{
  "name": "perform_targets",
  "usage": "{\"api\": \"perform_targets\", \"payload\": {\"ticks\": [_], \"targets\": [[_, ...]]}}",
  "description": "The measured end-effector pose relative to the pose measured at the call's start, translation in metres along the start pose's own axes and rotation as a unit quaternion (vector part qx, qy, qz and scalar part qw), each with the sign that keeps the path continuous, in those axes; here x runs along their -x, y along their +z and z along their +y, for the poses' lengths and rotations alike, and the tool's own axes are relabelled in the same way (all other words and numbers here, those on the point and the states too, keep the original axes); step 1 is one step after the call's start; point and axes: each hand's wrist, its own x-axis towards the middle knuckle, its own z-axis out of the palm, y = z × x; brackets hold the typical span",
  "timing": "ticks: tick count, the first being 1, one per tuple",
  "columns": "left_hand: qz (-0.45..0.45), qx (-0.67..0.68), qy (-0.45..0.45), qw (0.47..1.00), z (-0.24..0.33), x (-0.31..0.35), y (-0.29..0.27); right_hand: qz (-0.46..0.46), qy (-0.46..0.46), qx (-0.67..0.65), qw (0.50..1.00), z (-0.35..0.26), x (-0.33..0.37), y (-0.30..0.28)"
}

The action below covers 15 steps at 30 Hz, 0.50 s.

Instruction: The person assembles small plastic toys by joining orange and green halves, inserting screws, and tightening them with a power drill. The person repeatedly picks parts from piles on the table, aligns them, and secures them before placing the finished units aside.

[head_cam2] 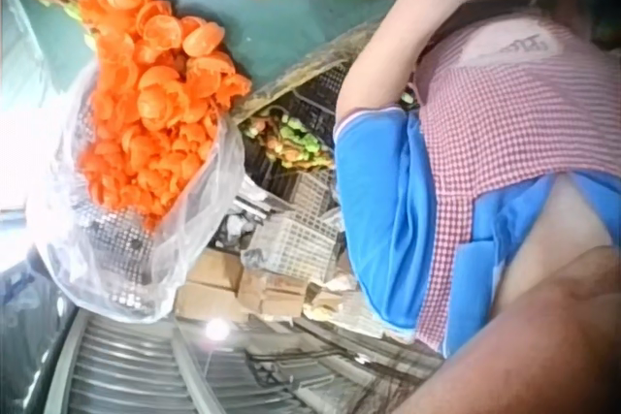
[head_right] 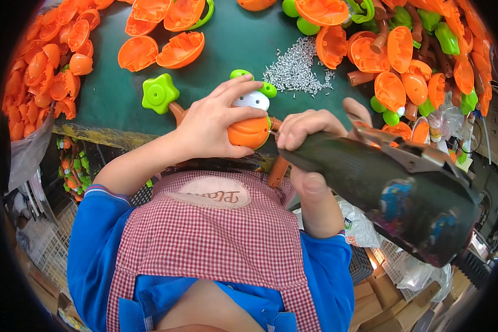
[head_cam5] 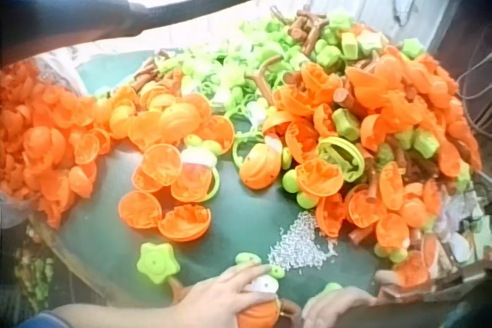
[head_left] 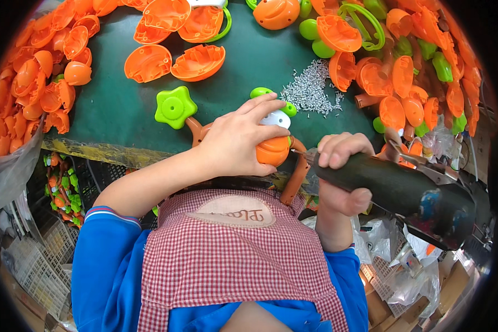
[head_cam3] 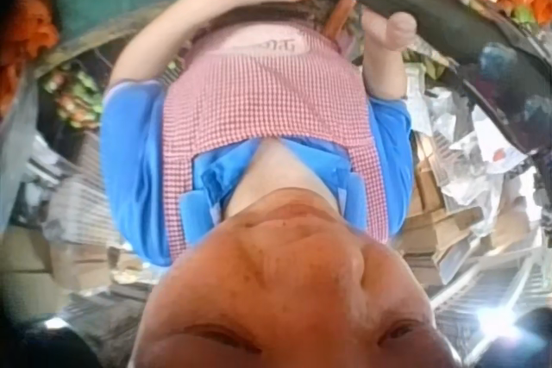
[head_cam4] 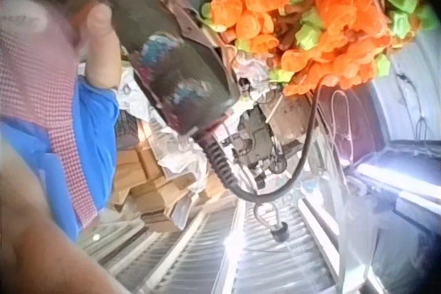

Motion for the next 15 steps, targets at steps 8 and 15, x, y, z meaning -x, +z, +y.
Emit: {"api": "perform_targets", "payload": {"ticks": [8, 15], "targets": [[0.007, 0.002, 0.009, 1.0, 0.0, 0.0, 0.001, -0.013, 0.069, 0.051, 0.996, 0.026, 0.006, 0.001], [0.009, 0.011, 0.007, 1.0, 0.001, -0.001, 0.002, -0.076, 0.06, -0.019, 0.995, 0.033, 0.012, -0.011]]}}
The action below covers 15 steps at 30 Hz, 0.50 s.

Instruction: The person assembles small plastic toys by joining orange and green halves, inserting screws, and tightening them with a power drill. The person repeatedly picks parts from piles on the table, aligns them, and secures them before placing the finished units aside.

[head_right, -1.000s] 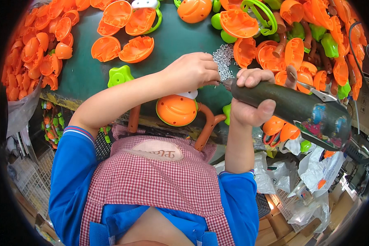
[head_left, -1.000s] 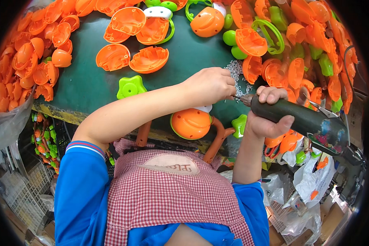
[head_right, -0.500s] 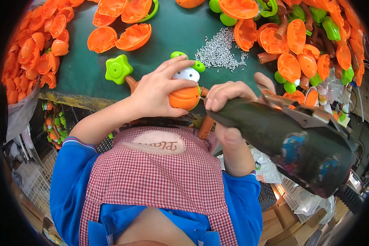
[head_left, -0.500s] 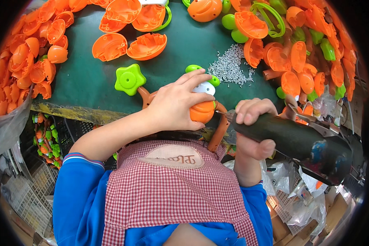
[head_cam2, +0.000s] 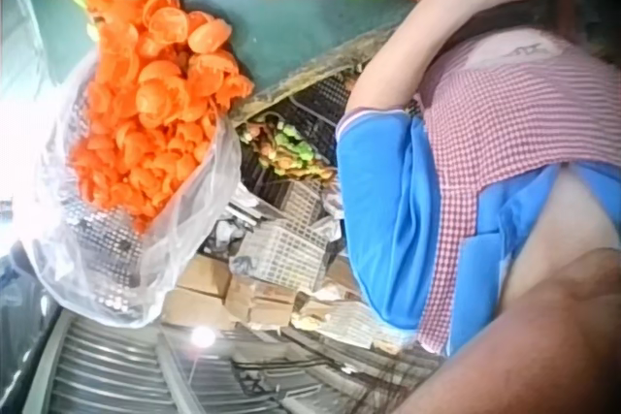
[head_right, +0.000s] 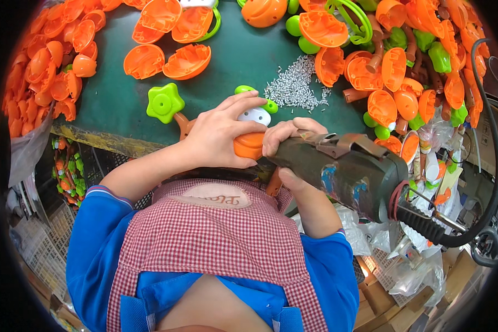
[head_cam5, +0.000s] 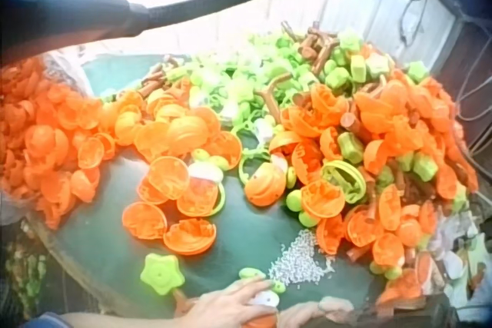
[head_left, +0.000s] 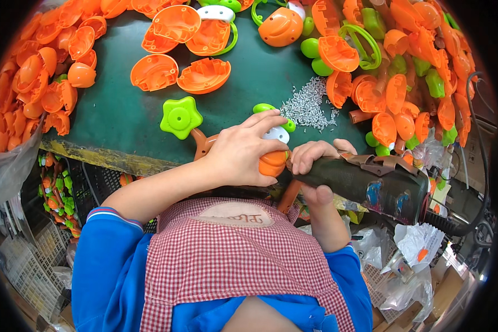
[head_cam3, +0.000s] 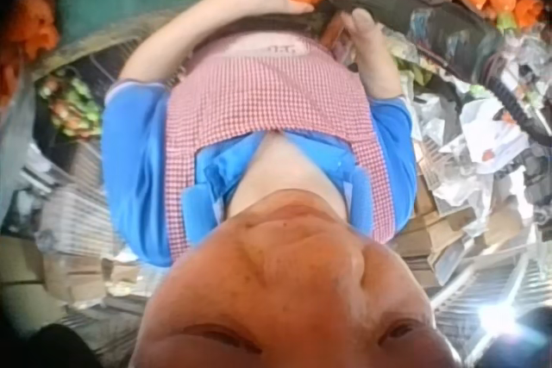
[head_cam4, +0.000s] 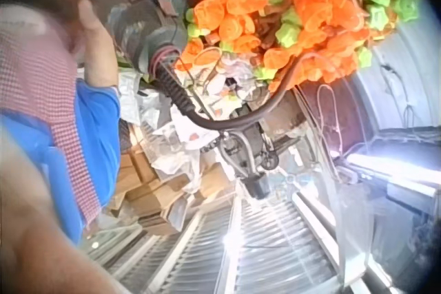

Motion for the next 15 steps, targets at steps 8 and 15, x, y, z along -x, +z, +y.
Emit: {"api": "perform_targets", "payload": {"ticks": [8, 15], "targets": [[0.001, -0.04, 0.028, 0.999, -0.002, 0.003, -0.004, 0.085, -0.084, 0.034, 0.992, -0.003, -0.021, -0.027], [0.098, -0.101, 0.122, 0.983, -0.012, -0.03, 0.007, 0.153, -0.143, 0.117, 0.971, 0.022, -0.025, -0.055]]}}
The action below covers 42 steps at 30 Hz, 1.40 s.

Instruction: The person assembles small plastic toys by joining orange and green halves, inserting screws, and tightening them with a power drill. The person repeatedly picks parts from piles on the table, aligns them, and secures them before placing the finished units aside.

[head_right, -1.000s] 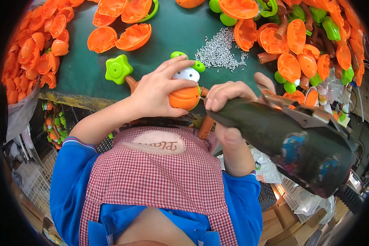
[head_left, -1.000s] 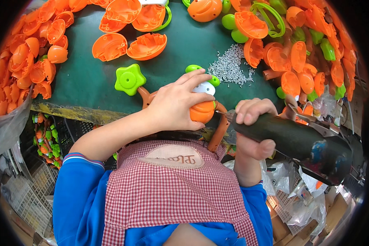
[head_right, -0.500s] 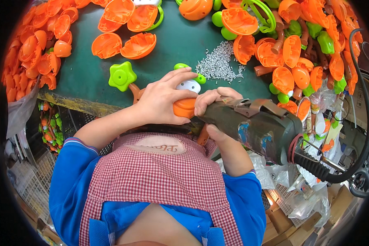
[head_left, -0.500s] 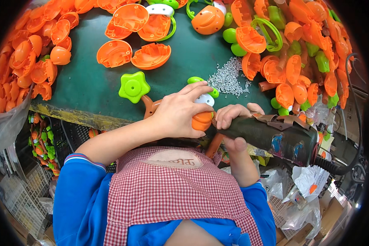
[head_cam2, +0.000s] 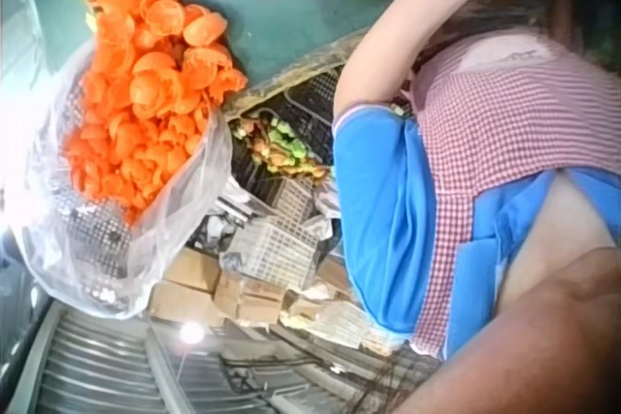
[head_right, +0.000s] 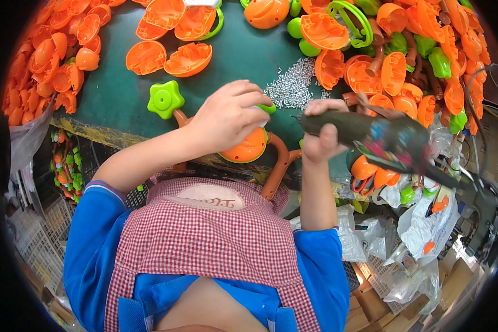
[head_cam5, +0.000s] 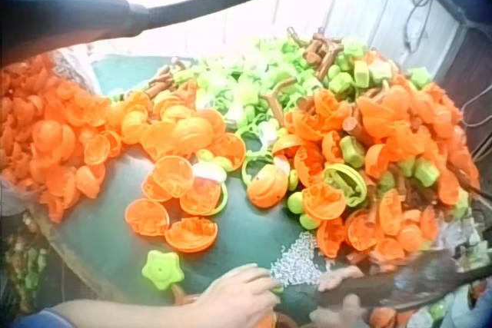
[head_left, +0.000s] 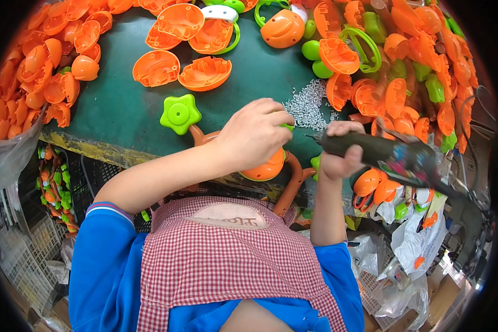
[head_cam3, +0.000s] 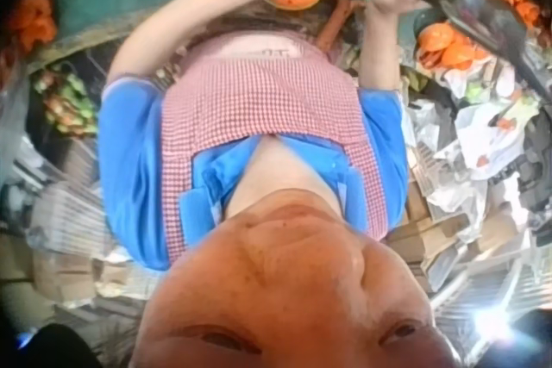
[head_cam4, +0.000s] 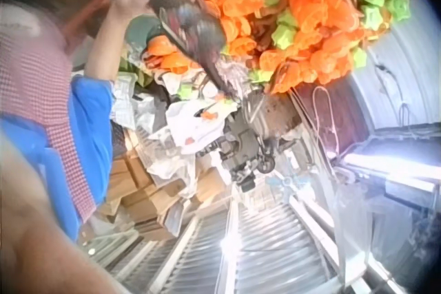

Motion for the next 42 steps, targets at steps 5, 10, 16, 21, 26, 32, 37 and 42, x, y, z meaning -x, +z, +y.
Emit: {"api": "perform_targets", "payload": {"ticks": [5, 10, 16, 21, 26, 32, 37, 42], "targets": [[0.002, 0.016, 0.022, 1.0, -0.001, -0.026, 0.018, -0.052, -0.048, -0.103, 0.992, -0.045, -0.018, 0.021], [0.019, 0.014, 0.058, 0.998, 0.004, -0.02, 0.014, -0.075, -0.042, -0.111, 0.99, -0.057, -0.014, 0.025], [0.038, -0.026, 0.011, 0.999, 0.019, 0.001, -0.006, -0.056, -0.014, -0.108, 0.992, -0.061, -0.001, 0.05], [0.071, -0.032, 0.057, 0.995, 0.012, 0.022, -0.014, -0.117, -0.033, -0.134, 0.984, -0.073, 0.002, 0.063], [0.058, -0.062, 0.045, 0.995, 0.019, 0.027, -0.02, -0.105, -0.032, -0.099, 0.989, -0.076, 0.014, 0.072], [0.03, -0.014, 0.081, 0.996, 0.016, 0.032, -0.024, -0.118, -0.014, -0.119, 0.986, -0.08, 0.018, 0.075], [-0.007, 0.035, -0.014, 0.999, 0.023, 0.045, -0.024, -0.082, 0.019, -0.115, 0.99, -0.078, 0.026, 0.077], [-0.057, 0.072, -0.052, 0.994, 0.006, 0.056, -0.028, -0.118, 0.045, -0.104, 0.986, -0.083, 0.038, 0.078]]}}
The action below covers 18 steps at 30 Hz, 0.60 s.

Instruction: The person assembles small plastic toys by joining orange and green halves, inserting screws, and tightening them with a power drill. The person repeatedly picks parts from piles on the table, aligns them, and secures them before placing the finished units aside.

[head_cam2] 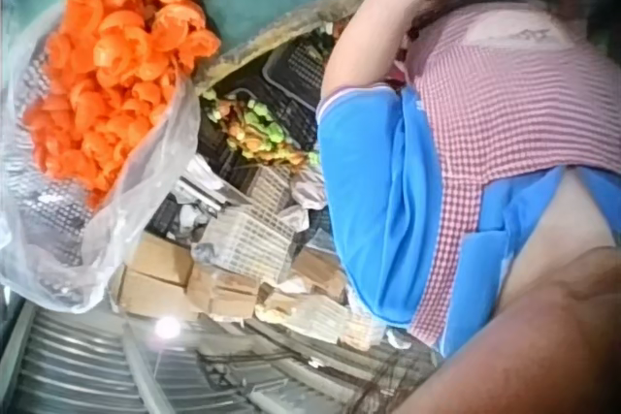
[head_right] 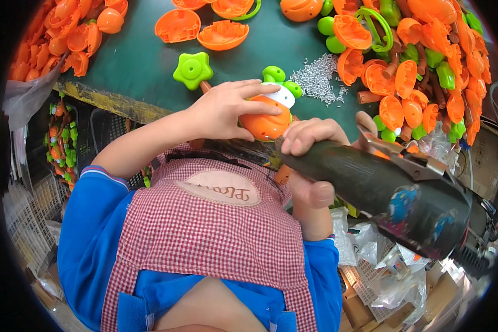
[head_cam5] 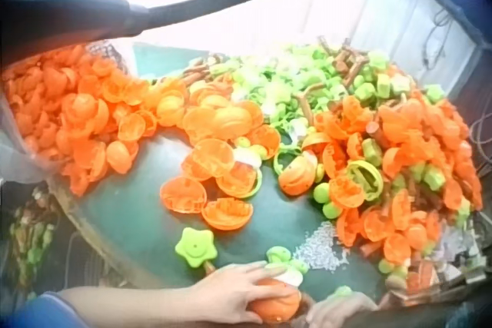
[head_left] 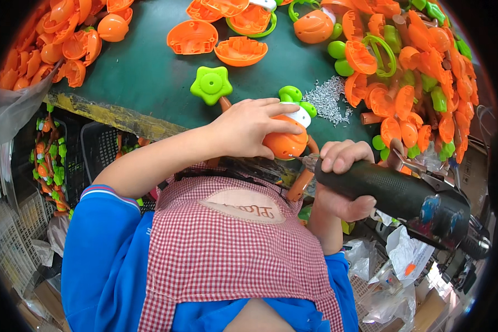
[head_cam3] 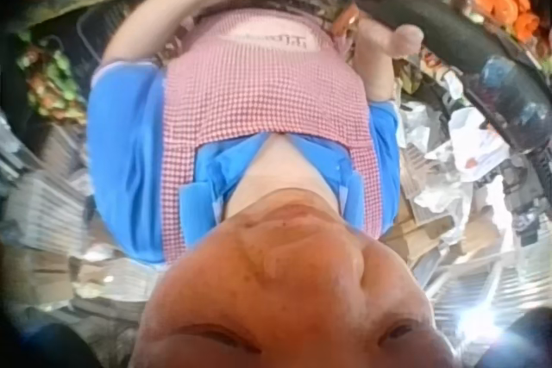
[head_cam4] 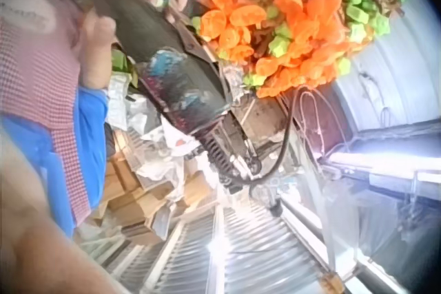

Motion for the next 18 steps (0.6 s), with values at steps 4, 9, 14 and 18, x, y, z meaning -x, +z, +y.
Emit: {"api": "perform_targets", "payload": {"ticks": [4, 9, 14, 18], "targets": [[-0.012, 0.038, -0.03, 0.999, 0.001, 0.001, 0.003, -0.033, 0.082, 0.036, 0.995, -0.002, 0.0, 0.005], [0.0, 0.037, -0.024, 0.999, -0.002, 0.001, 0.003, -0.056, 0.15, 0.09, 0.983, 0.007, 0.011, 0.001], [0.035, 0.06, -0.015, 0.997, -0.006, 0.005, 0.01, -0.086, 0.142, 0.085, 0.982, 0.015, 0.013, 0.003], [0.014, 0.06, -0.039, 0.997, -0.006, 0.006, 0.008, -0.141, 0.122, 0.026, 0.982, 0.026, 0.009, -0.005]]}}
